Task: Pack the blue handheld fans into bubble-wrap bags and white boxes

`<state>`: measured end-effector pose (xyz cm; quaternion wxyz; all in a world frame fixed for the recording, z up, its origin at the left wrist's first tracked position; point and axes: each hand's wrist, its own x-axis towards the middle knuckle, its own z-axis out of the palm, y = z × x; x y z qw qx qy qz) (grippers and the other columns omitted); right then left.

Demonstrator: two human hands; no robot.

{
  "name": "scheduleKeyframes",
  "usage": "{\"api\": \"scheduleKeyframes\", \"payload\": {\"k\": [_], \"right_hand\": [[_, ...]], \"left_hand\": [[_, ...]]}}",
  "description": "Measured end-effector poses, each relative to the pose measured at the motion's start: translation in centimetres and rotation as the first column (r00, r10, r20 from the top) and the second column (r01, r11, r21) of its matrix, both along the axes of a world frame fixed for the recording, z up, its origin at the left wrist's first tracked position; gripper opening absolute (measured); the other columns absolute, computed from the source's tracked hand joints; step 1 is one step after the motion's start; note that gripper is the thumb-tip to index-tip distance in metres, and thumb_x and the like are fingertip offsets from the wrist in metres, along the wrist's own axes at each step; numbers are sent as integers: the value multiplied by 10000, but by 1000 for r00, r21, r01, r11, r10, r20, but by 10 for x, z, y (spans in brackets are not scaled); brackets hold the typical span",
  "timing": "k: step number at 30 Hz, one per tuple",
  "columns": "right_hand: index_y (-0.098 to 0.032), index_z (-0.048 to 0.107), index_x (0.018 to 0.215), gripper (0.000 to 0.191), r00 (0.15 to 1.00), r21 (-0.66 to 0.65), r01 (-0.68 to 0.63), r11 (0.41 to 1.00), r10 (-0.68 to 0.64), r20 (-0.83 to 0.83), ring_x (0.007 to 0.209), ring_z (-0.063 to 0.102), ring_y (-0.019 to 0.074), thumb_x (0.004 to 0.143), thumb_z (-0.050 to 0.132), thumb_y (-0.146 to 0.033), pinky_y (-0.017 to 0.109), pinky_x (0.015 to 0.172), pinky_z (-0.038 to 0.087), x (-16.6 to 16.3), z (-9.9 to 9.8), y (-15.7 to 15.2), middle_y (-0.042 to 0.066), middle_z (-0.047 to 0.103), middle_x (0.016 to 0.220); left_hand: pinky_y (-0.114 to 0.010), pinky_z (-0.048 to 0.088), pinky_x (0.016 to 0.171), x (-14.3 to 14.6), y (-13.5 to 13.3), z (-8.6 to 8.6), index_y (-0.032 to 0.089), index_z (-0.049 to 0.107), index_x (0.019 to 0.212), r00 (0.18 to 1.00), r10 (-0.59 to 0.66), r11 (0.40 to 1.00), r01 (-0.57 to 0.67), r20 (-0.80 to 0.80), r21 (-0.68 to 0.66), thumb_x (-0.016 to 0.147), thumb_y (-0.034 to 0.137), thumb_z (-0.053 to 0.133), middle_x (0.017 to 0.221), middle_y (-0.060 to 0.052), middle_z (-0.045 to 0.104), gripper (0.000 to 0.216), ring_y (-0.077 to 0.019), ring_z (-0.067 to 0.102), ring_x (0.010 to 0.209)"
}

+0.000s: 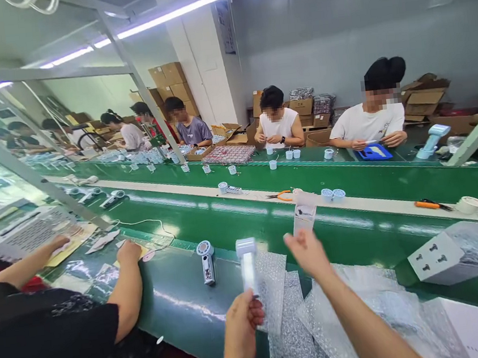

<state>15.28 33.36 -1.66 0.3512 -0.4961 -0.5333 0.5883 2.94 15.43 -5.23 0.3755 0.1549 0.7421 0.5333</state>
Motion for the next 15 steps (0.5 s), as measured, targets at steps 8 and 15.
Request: {"api": "scheduleKeyframes", "payload": {"k": [8, 15], "right_hand": [[-205, 559, 858, 476, 948, -374, -80, 924, -46, -316, 638, 630, 157, 650, 701, -609, 289, 574, 548, 23, -11, -102, 13, 635, 699], [-151, 596, 939, 484, 834, -544, -325, 774, -37, -551, 599, 610, 144, 580, 837, -370, 258, 495, 528, 69, -23, -177, 40, 663, 723]], "left_hand": [[-484, 438, 983, -25, -31, -34, 199, 614, 1123, 418, -737, 638, 690, -532, -342, 688, 258, 726, 1281, -145, 606, 453, -329, 533, 1184], [-452, 479, 936, -66, -29, -66, 182, 683, 942, 92, -782, 496, 690, -616, -527, 848, 72, 446, 1035, -126, 708, 278, -268, 625, 1008]]}}
